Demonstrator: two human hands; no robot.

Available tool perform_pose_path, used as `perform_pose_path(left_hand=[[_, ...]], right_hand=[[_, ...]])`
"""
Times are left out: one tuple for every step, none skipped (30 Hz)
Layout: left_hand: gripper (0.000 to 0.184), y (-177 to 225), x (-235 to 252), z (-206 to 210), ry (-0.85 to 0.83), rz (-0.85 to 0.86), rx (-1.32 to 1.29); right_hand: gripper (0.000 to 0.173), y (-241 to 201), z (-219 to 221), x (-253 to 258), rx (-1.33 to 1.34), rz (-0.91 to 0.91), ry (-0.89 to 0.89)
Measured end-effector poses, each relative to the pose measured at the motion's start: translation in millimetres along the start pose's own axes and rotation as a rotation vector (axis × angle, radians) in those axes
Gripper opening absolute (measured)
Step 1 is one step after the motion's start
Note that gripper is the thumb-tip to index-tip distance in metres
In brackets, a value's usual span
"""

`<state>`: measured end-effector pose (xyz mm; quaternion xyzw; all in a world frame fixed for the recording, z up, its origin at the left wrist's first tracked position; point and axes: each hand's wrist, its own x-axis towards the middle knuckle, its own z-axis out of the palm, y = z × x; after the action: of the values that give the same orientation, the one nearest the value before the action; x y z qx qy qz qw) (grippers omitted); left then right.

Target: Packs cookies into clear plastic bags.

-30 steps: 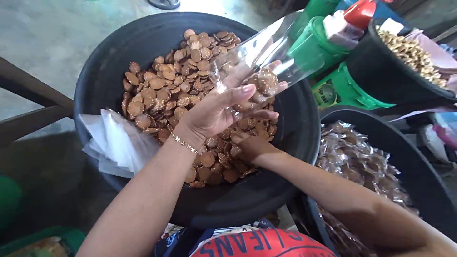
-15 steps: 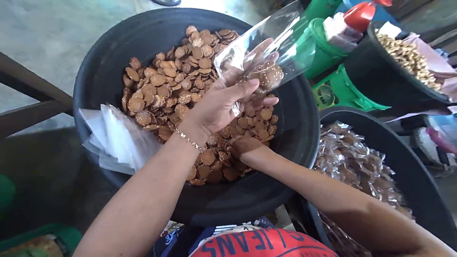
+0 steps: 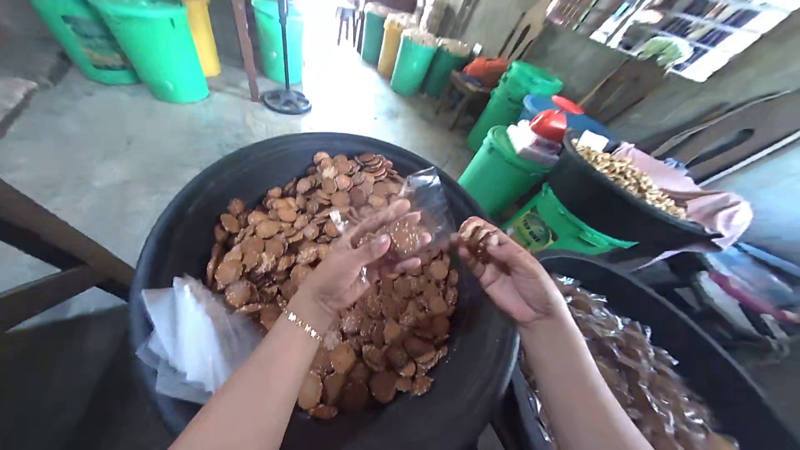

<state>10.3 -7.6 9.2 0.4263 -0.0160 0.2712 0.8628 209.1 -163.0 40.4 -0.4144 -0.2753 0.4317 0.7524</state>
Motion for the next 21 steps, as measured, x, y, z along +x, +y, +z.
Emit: perform_pose_path(left_hand=[[0.044, -1, -1, 2, -0.002, -0.008, 0.008], [0.042, -2, -1, 4, -0.019, -0.013, 0.024], [0.043, -3, -1, 5, -0.056, -0.018, 0.034], [0.046, -3, -1, 5, -0.096, -0.027, 0.039], [0.050, -2, -1, 5, -0.134, -0.045, 0.053], [0.054, -1, -1, 6, -0.170, -0.072, 0.080], [0.058, 0, -2, 7, -0.208, -0.101, 0.118], [0.060, 0, -3, 9, -0.252, -0.128, 0.157], [0.063, -2, -4, 11, -0.300, -0.156, 0.180], [0.063, -4, -6, 13, -0.332, -0.181, 0.196], [0.060, -7, -8, 16, -0.358, -0.202, 0.194], [0.051, -11, -9, 20, -0.366, -0.215, 0.178], [0.039, -15, -11, 24, -0.354, -0.218, 0.147], [0.029, -18, -11, 27, -0.342, -0.218, 0.108], [0.022, -19, -12, 29, -0.340, -0.228, 0.091], [0.016, -19, -12, 31, -0.346, -0.253, 0.095], [0.010, -18, -13, 34, -0.346, -0.288, 0.116], [0.009, -18, -14, 35, -0.359, -0.320, 0.136], [0.012, -18, -14, 35, -0.389, -0.338, 0.140], [0.017, -18, -14, 35, -0.416, -0.340, 0.135], [0.022, -19, -15, 35, -0.404, -0.322, 0.127]], right_hand=[[0.023, -7, 6, -3, 0.019, -0.040, 0.017], [0.023, -13, 12, -8, -0.001, -0.075, 0.019], [0.020, -17, 16, -12, -0.066, -0.112, -0.004], [0.019, -19, 18, -17, -0.188, -0.154, -0.038], [0.022, -19, 20, -22, -0.343, -0.199, -0.051], [0.025, -18, 20, -24, -0.492, -0.244, -0.065], [0.027, -15, 19, -25, -0.608, -0.283, -0.089], [0.026, -12, 18, -25, -0.676, -0.316, -0.107], [0.025, -8, 18, -24, -0.679, -0.337, -0.123], [0.025, -5, 17, -23, -0.644, -0.340, -0.153], [0.027, -4, 17, -22, -0.616, -0.328, -0.205], [0.032, -6, 17, -21, -0.633, -0.310, -0.291], [0.039, -11, 17, -23, -0.712, -0.303, -0.388], [0.041, -16, 18, -25, -0.826, -0.331, -0.439], [0.039, -19, 20, -29, -0.932, -0.399, -0.410], [0.035, -19, 23, -33, -1.005, -0.484, -0.316], [0.032, -18, 27, -36, -1.029, -0.545, -0.218], [0.029, -16, 31, -39, -1.022, -0.568, -0.153], [0.025, -15, 34, -41, -0.999, -0.565, -0.139], [0.019, -15, 34, -43, -0.977, -0.557, -0.169], [0.012, -16, 32, -44, -0.960, -0.543, -0.227]])
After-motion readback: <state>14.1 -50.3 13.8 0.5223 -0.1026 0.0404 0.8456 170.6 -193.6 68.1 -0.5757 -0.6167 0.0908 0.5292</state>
